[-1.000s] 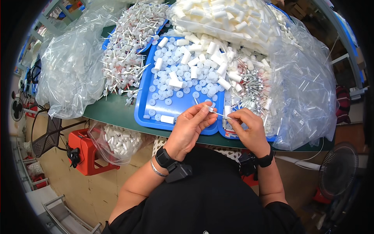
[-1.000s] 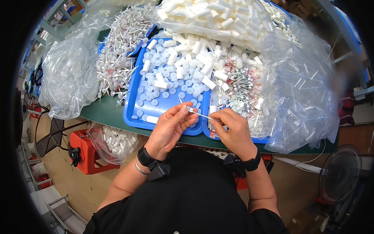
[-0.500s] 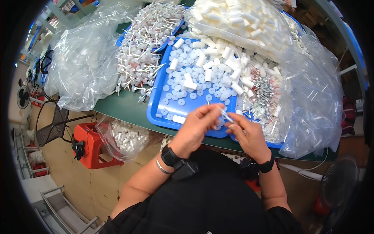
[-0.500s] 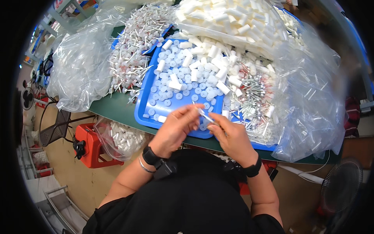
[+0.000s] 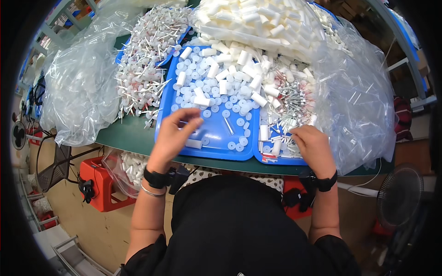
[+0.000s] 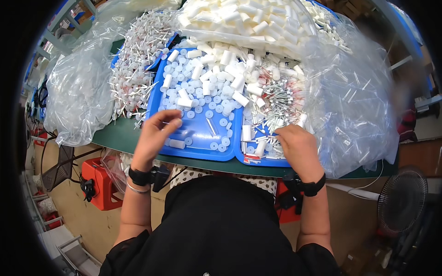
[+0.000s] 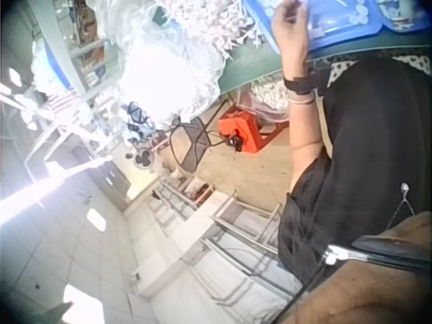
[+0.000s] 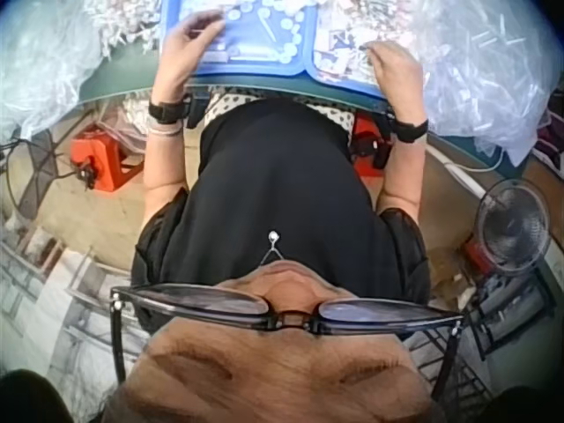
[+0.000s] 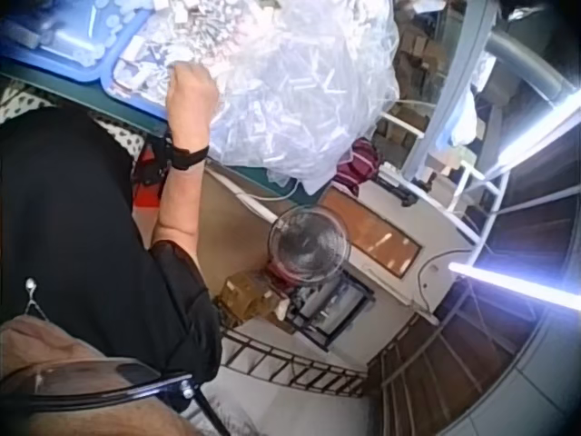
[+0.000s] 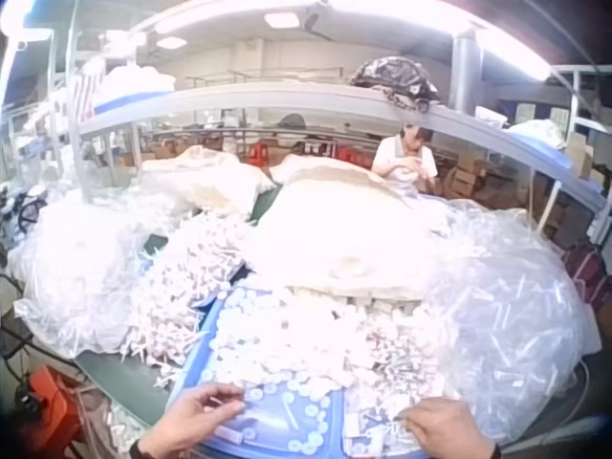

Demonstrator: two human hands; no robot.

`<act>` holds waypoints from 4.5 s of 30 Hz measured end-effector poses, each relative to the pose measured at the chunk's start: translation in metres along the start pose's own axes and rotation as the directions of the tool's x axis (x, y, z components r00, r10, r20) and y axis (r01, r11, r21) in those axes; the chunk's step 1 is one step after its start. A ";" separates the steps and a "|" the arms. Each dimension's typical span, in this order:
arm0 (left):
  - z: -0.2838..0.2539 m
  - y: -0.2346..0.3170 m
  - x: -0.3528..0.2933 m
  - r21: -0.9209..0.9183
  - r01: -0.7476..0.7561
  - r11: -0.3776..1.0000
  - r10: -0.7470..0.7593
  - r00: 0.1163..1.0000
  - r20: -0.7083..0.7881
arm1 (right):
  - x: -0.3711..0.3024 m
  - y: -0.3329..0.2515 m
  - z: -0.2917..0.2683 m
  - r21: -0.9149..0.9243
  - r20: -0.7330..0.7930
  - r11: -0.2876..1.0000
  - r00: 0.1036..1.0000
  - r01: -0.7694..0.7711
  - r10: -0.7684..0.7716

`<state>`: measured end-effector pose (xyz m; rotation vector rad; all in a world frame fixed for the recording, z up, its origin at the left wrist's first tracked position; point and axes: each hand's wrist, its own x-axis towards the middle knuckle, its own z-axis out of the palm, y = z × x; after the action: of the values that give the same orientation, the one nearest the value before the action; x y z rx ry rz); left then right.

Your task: The person assembles small white plastic components by hand. They pick up a cylindrical piece and a thin rod from a blue tray, insert the rod into the cylinder, and place the finished assembly into a pile on the table. This repetitive process continues throughout the video.

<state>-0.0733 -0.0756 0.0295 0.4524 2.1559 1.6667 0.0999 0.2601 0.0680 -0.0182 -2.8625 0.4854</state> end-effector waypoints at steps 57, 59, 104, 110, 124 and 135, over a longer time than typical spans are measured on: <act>0.084 0.017 -0.025 -0.788 0.543 0.292 -0.214 0.840 0.500 | 0.007 -0.079 0.035 0.761 -0.123 0.645 0.961 -0.068 0.247; 0.084 0.018 -0.025 -0.788 0.552 0.273 -0.216 0.833 0.509 | 0.007 -0.078 0.037 0.753 -0.144 0.656 0.957 -0.058 0.250; 0.101 0.008 -0.034 -0.780 0.561 0.278 -0.203 0.828 0.523 | 0.008 -0.084 0.037 0.415 -0.140 0.910 0.990 0.027 0.034; 0.108 0.009 -0.036 -0.786 0.567 0.247 -0.176 0.824 0.539 | 0.004 -0.092 0.051 0.733 0.014 0.640 0.946 -0.231 0.325; 0.093 0.012 -0.027 -0.844 0.458 0.279 -0.274 0.880 0.387 | 0.016 -0.009 0.030 -0.010 -0.005 0.993 0.993 0.117 -0.117; 0.097 0.008 -0.027 -0.817 0.486 0.309 -0.261 0.870 0.418 | 0.031 -0.011 0.046 -0.182 0.116 0.963 0.977 0.198 -0.179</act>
<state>-0.0027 -0.0044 0.0180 -0.2205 0.7719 2.0429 0.0587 0.2368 0.0361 0.2507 -2.9569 0.1751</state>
